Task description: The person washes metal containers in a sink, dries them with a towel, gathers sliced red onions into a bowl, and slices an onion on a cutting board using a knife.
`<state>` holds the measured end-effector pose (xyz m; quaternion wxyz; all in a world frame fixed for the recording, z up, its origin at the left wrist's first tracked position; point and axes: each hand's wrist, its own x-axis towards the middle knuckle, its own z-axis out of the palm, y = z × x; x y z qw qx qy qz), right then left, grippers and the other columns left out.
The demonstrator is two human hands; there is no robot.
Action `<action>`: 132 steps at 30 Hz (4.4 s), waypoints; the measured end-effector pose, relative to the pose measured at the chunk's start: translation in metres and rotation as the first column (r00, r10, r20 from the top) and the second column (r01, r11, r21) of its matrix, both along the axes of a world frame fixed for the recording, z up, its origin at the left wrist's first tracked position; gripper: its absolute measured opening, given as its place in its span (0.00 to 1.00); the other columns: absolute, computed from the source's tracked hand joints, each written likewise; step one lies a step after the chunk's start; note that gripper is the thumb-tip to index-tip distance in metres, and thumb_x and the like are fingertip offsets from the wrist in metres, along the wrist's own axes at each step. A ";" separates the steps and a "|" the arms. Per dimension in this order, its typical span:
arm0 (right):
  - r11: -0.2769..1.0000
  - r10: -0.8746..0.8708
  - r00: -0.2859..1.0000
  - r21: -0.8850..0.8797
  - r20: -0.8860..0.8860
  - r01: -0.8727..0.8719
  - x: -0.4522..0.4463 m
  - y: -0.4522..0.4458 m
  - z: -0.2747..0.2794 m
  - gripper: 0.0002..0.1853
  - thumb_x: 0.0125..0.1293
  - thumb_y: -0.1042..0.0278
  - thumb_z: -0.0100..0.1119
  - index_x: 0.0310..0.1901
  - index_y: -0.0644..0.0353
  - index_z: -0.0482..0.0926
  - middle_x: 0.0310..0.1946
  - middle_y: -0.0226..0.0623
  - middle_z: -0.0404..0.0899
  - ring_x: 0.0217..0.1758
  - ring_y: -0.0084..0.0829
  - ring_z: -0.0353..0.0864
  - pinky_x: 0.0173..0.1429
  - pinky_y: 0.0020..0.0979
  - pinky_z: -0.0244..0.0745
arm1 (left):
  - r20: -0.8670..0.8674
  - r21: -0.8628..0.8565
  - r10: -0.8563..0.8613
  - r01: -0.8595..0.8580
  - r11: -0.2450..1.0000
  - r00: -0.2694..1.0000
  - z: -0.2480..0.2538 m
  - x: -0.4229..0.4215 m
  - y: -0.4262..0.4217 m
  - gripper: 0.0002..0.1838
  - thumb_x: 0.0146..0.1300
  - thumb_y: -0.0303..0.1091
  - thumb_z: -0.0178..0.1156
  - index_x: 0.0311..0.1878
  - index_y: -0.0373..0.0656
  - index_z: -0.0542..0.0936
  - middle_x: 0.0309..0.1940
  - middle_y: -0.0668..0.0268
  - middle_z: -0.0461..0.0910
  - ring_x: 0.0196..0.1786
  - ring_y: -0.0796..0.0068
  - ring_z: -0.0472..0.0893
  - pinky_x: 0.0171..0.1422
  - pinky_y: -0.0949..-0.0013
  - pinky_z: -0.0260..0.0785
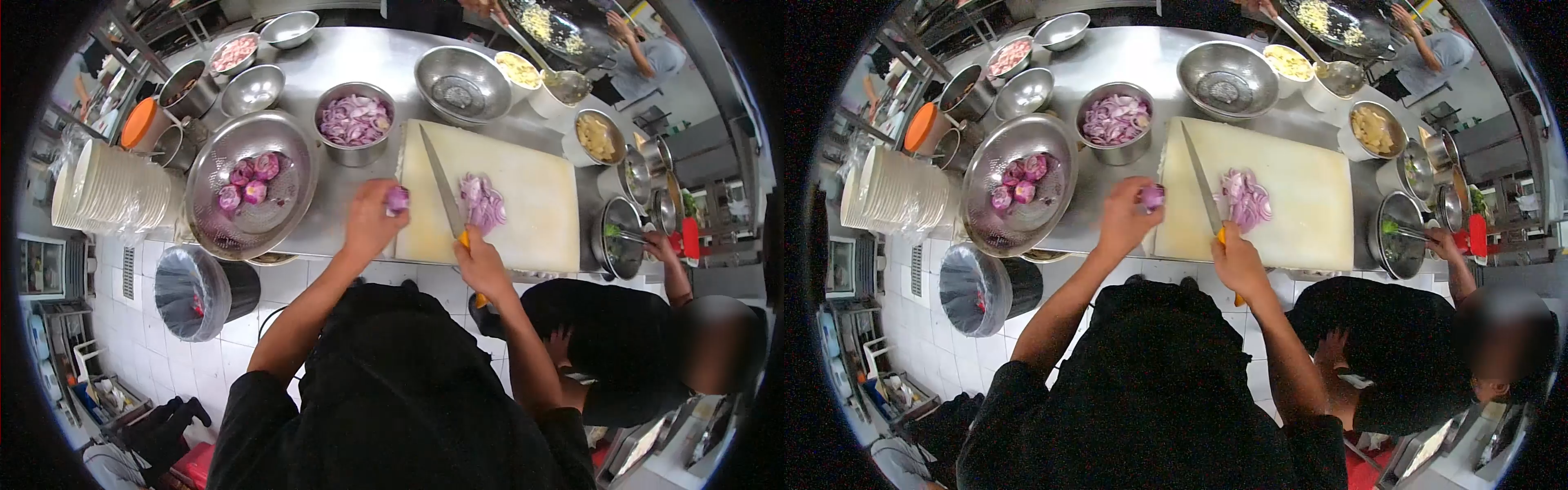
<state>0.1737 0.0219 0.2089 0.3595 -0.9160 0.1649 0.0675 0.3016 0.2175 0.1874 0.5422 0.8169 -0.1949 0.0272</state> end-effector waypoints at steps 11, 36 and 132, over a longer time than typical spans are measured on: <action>0.994 0.016 0.999 -0.106 -0.051 -0.022 0.010 0.011 0.033 0.15 0.72 0.61 0.49 0.47 0.66 0.65 0.32 0.65 0.80 0.39 0.65 0.80 0.48 0.59 0.71 | 0.241 0.031 -0.116 0.112 0.993 0.964 -0.020 -0.016 -0.047 0.16 0.52 0.29 0.69 0.45 0.40 0.81 0.46 0.57 0.78 0.51 0.52 0.77 0.56 0.57 0.71; 1.000 0.009 0.978 -0.015 -0.207 -0.012 0.042 0.027 0.049 0.15 0.70 0.65 0.48 0.46 0.72 0.66 0.33 0.71 0.78 0.41 0.65 0.80 0.47 0.58 0.73 | 0.197 -0.105 0.023 -0.002 0.994 0.980 -0.044 -0.019 -0.053 0.06 0.60 0.24 0.64 0.40 0.36 0.81 0.43 0.55 0.81 0.46 0.55 0.82 0.51 0.60 0.76; 0.993 -0.026 0.952 0.102 -0.303 0.060 0.037 0.029 0.062 0.16 0.70 0.66 0.49 0.50 0.72 0.65 0.24 0.55 0.79 0.17 0.44 0.81 0.24 0.43 0.77 | -0.361 -0.079 -0.009 -0.021 0.997 0.933 -0.022 -0.014 -0.055 0.10 0.57 0.31 0.64 0.37 0.34 0.87 0.25 0.54 0.85 0.26 0.68 0.85 0.36 0.69 0.77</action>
